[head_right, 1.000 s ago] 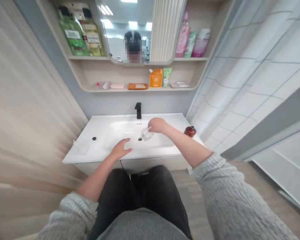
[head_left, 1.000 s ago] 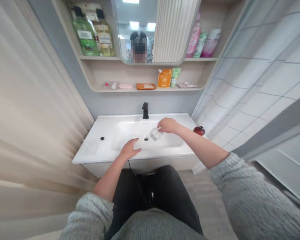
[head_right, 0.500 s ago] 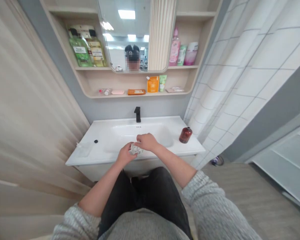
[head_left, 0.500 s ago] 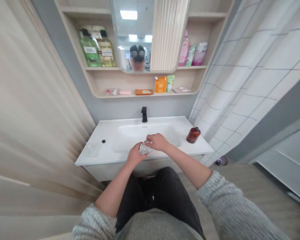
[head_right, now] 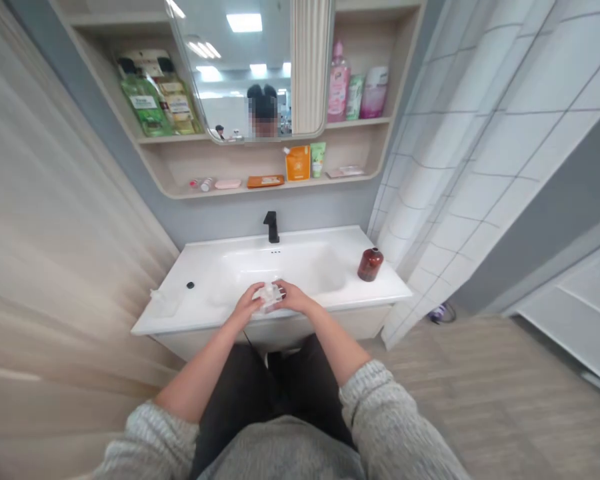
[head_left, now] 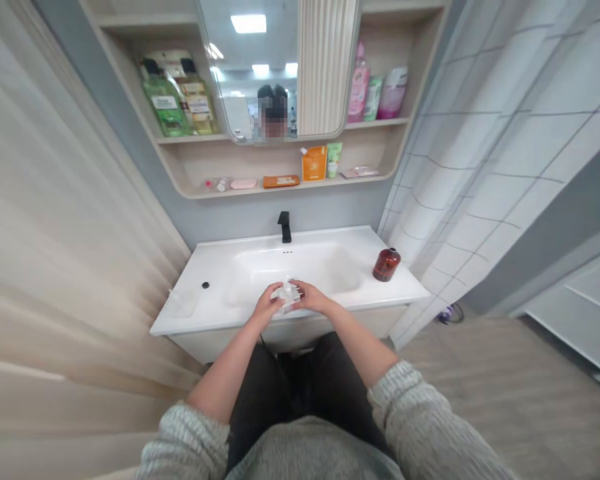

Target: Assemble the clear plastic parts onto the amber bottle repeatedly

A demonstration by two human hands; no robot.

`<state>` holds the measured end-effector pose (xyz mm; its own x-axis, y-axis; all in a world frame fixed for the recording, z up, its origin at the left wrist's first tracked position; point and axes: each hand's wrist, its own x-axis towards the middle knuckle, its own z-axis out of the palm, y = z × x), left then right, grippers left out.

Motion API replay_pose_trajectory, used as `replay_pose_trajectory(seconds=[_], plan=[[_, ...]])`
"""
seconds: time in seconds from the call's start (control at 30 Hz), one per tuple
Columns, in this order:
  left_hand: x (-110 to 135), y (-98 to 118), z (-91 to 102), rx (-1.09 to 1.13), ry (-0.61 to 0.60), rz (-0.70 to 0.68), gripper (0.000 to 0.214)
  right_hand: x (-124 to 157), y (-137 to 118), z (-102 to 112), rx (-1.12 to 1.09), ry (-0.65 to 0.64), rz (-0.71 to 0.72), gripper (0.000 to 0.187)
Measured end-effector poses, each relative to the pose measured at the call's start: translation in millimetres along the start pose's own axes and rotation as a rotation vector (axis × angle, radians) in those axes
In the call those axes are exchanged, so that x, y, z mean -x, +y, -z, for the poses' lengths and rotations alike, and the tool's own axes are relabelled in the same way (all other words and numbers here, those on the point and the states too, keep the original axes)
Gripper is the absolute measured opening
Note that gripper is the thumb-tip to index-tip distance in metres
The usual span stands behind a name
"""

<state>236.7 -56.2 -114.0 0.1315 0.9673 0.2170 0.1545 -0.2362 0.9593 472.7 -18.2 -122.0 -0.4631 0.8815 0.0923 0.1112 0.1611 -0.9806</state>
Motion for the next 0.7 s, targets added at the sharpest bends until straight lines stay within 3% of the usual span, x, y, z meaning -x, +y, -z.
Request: replay_pose_trajectory(seconds=[0.13, 0.23, 0.4, 0.7], plan=[[-27, 10, 1.5, 0.096, -0.039, 0.005, 0.048, -7, 4, -6, 0.089, 0.104, 0.025, 0.088], [-40, 3, -8.8, 0.210, -0.092, 0.079, 0.048, -17, 5, -13, 0.147, 0.178, 0.020, 0.082], [-42, -19, -19.1, 0.286, 0.084, 0.109, 0.053, -35, 12, -28, 0.205, 0.246, -0.034, 0.082], [-40, -22, -12.5, 0.117, 0.035, -0.016, 0.040, -26, 17, -19, 0.047, 0.068, 0.068, 0.079]])
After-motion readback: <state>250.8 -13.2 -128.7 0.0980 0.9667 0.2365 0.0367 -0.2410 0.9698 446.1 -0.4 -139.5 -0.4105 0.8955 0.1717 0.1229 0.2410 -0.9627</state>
